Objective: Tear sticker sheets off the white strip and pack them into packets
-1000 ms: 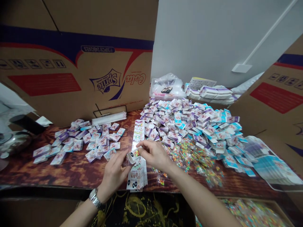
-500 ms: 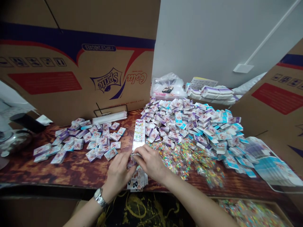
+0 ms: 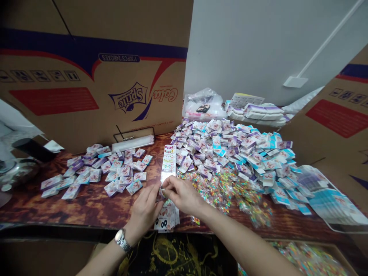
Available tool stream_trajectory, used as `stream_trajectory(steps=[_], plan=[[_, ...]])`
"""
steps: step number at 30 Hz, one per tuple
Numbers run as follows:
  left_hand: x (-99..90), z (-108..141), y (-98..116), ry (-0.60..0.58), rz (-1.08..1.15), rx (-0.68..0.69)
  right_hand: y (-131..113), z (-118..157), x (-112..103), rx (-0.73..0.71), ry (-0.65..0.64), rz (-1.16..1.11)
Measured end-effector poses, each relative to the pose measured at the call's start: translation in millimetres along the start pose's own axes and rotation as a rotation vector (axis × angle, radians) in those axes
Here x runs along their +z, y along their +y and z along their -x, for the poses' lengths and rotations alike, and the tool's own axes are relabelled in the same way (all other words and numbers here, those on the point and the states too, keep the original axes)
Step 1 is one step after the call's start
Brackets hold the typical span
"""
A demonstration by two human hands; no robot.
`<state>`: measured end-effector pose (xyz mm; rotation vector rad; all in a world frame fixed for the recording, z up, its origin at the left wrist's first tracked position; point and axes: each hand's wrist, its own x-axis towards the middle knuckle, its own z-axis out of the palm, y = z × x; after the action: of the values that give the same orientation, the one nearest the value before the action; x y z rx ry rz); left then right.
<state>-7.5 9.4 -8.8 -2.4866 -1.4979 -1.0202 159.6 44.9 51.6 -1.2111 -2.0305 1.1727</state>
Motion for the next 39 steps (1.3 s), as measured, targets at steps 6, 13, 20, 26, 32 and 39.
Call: stream_trajectory(steps=[6, 13, 20, 26, 32, 39], plan=[[-1.0, -1, 2, 0.009, -0.001, 0.05, -7, 3, 5, -0.116, 0.069, 0.325], [-4.4, -1, 6, -0.001, 0.025, 0.158, 13, -14, -13, 0.008, -0.109, 0.26], [-6.1, -1, 4, -0.05, 0.242, 0.006, 18, -4, -13, -0.041, -0.047, -0.012], [-13.8, -7, 3, -0.028, 0.354, -0.118, 4, 26, -2, -0.416, 0.306, 0.335], [-11.1, -4, 7, 0.045, 0.3, -0.009, 0, 25, 17, -0.255, 0.353, 0.183], [-8.7, 2, 6, 0.101, 0.217, 0.027, -6, 27, 26, -0.156, 0.381, -0.007]])
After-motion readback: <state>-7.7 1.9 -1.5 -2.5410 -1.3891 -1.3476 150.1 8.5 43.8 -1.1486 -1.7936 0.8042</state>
